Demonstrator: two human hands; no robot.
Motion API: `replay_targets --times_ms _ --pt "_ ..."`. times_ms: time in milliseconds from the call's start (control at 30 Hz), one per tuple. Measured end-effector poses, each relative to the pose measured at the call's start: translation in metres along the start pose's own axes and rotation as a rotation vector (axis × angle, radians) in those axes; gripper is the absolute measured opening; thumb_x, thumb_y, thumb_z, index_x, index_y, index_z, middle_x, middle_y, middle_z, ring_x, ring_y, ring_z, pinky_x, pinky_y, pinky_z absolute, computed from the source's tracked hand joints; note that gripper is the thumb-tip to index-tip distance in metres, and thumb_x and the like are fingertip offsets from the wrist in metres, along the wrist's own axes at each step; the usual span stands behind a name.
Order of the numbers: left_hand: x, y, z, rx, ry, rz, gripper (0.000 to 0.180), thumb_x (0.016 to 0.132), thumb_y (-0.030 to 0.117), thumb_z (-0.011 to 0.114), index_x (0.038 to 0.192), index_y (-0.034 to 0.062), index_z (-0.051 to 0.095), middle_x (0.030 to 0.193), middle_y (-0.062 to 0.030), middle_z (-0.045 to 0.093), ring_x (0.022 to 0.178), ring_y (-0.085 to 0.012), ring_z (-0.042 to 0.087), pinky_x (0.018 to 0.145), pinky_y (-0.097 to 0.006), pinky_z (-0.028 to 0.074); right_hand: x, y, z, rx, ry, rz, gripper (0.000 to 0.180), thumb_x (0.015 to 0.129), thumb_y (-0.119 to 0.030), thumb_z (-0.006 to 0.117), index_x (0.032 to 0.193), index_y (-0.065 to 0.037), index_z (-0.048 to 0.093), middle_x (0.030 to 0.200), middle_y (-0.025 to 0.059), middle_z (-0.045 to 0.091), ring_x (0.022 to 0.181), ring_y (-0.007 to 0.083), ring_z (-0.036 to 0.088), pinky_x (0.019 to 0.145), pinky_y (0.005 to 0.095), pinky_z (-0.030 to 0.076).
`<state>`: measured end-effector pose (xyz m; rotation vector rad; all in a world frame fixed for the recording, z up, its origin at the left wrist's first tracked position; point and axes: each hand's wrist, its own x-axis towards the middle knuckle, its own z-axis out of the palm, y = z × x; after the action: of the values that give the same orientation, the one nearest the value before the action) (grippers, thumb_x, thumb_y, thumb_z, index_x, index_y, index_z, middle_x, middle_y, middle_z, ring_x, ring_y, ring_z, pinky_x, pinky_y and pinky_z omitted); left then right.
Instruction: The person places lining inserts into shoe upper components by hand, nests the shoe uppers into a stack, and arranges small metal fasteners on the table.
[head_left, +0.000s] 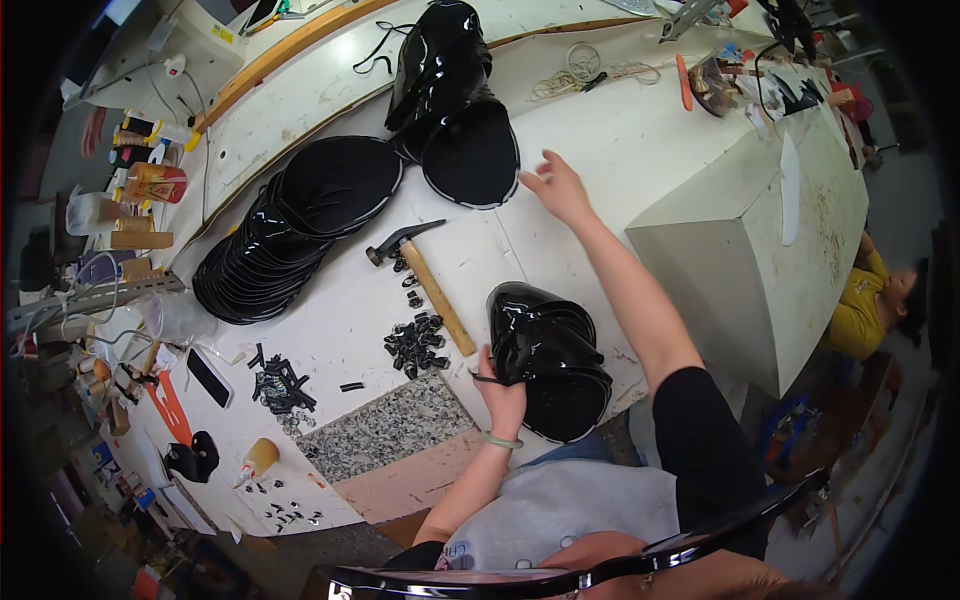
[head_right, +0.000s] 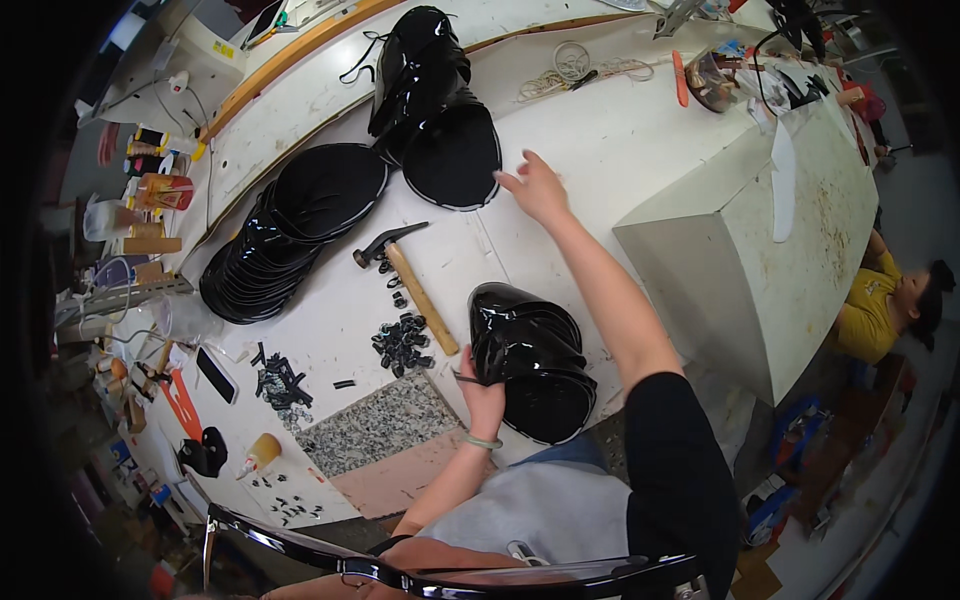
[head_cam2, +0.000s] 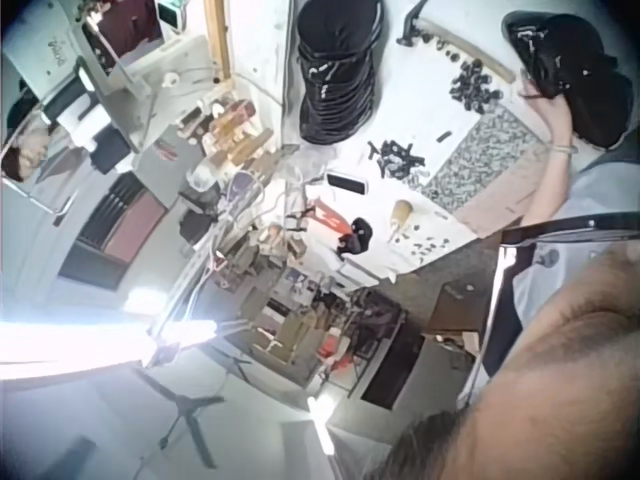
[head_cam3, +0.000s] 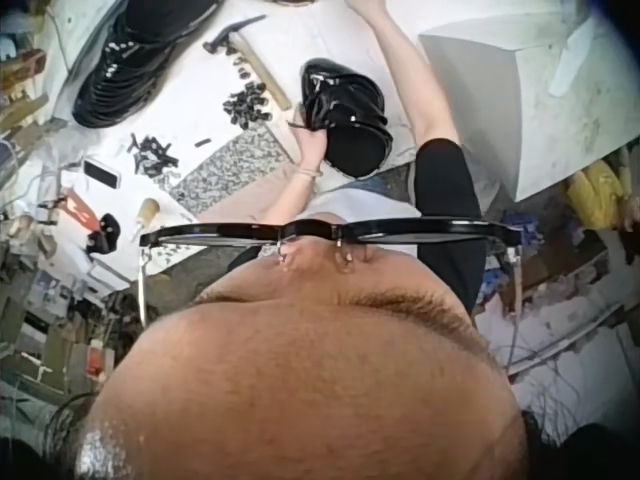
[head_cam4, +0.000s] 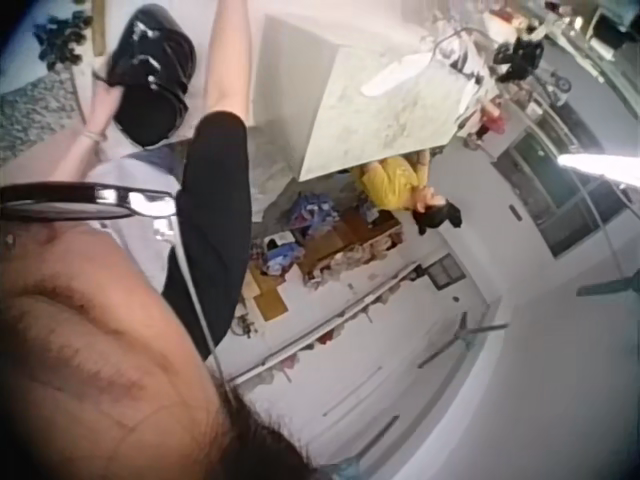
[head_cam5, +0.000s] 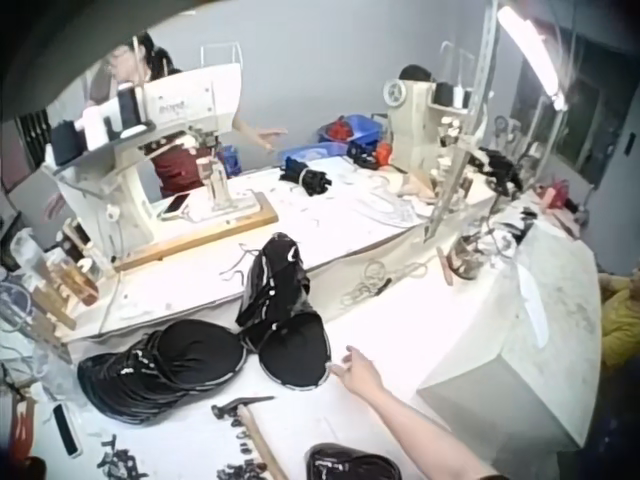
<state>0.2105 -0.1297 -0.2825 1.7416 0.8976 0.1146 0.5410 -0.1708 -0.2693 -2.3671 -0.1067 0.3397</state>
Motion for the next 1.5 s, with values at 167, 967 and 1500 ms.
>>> replay_targets --times_ms 167,967,1500 --pt "0.002 0.018 -0.011 0.085 -0.124 0.177 0.045 0.076 -0.003 0.057 0.120 -0.0007 0.048 0.102 -0.0167 0.055 0.098 -0.0320 0.053 0.087 -0.035 0.042 0.038 -0.030 0.052 -0.043 0.181 0.266 0.063 0.070 -0.028 0.078 0.116 0.005 0.048 0.104 0.0155 0.061 0.094 0.0282 0.060 0.081 0.0349 0.048" --pt "-0.005 0.008 -0.002 -0.145 0.055 -0.131 0.060 0.077 0.003 0.063 0.126 -0.0059 0.031 0.110 -0.0171 0.047 0.106 -0.0242 0.047 0.092 -0.033 0.038 -0.125 0.106 -0.077 0.335 -0.524 0.043 0.031 0.083 -0.006 0.058 0.114 0.000 0.057 0.101 0.0087 0.065 0.092 0.0152 0.061 0.084 0.0289 0.047" --pt "-0.017 0.052 -0.042 -0.428 -0.249 -0.139 0.051 0.083 -0.007 0.049 0.132 -0.0036 0.036 0.120 -0.0140 0.055 0.108 -0.0183 0.054 0.093 -0.028 0.041 0.010 -0.034 0.021 0.670 -0.128 0.140 0.037 0.075 -0.012 0.072 0.107 -0.001 0.056 0.087 0.0061 0.062 0.065 0.0161 0.059 0.060 0.0285 0.048"
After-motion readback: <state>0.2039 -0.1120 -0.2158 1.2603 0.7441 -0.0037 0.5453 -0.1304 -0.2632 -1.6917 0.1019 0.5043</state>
